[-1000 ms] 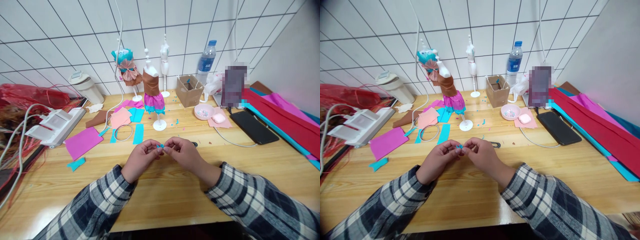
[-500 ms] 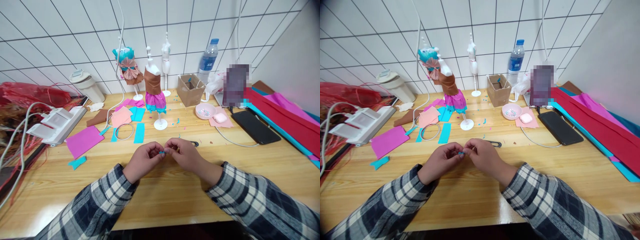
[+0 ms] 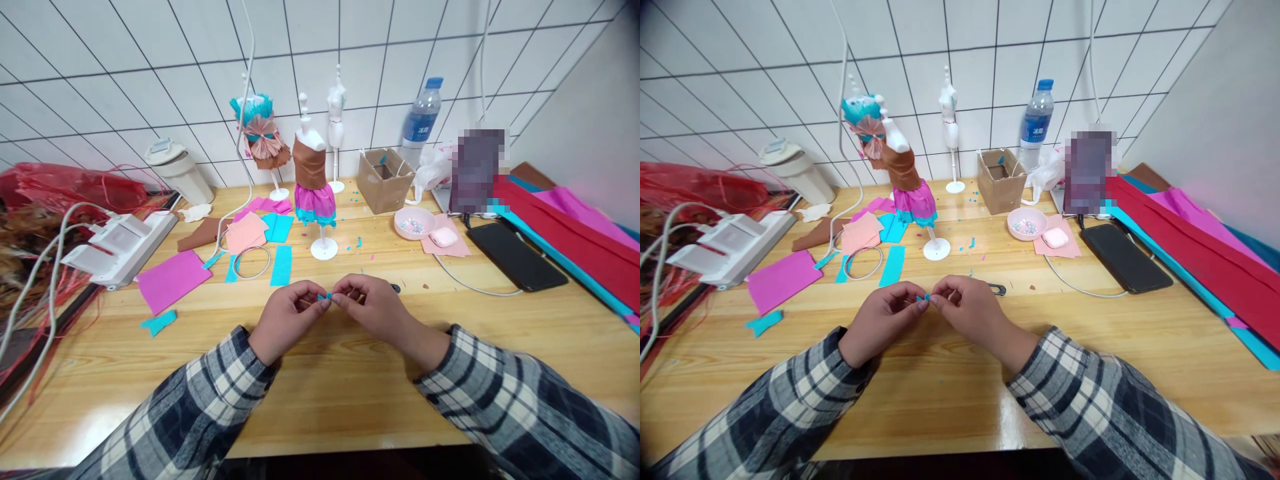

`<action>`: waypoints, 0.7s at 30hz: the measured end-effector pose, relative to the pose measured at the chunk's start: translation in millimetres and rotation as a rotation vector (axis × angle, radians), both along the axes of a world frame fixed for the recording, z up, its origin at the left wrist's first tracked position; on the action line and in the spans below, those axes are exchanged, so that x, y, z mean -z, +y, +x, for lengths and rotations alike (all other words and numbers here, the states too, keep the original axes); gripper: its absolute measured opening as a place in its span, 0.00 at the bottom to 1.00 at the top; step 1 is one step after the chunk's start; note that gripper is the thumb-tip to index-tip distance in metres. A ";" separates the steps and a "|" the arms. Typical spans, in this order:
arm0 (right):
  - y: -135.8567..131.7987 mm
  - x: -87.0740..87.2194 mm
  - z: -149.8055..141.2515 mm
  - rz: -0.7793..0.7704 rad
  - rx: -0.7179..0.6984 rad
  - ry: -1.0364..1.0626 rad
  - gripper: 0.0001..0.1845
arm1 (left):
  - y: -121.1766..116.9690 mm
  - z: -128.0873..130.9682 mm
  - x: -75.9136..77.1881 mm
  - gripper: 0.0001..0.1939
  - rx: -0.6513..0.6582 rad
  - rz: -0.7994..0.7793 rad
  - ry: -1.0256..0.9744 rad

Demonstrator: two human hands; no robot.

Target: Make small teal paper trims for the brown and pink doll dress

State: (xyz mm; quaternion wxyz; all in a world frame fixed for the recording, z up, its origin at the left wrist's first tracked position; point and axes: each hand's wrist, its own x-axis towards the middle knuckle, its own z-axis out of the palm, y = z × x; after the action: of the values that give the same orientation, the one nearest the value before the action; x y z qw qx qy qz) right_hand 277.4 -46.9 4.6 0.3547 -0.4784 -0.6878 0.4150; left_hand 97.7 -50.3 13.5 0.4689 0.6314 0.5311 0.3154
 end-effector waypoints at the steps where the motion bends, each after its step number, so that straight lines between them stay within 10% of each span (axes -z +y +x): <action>1: 0.0 0.1 0.1 0.008 -0.003 -0.006 0.04 | 0.0 0.0 -1.1 0.12 0.003 -0.004 0.000; 21: -2.3 0.1 -0.3 0.018 -0.038 0.022 0.03 | 3.8 -0.9 -4.5 0.09 -0.042 0.045 -0.020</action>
State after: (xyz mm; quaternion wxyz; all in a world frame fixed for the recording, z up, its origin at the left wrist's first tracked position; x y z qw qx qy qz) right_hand 277.1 -49.3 4.5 0.3585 -0.4576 -0.6964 0.4208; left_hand 96.8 -46.5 18.0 0.4530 0.6273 0.5325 0.3433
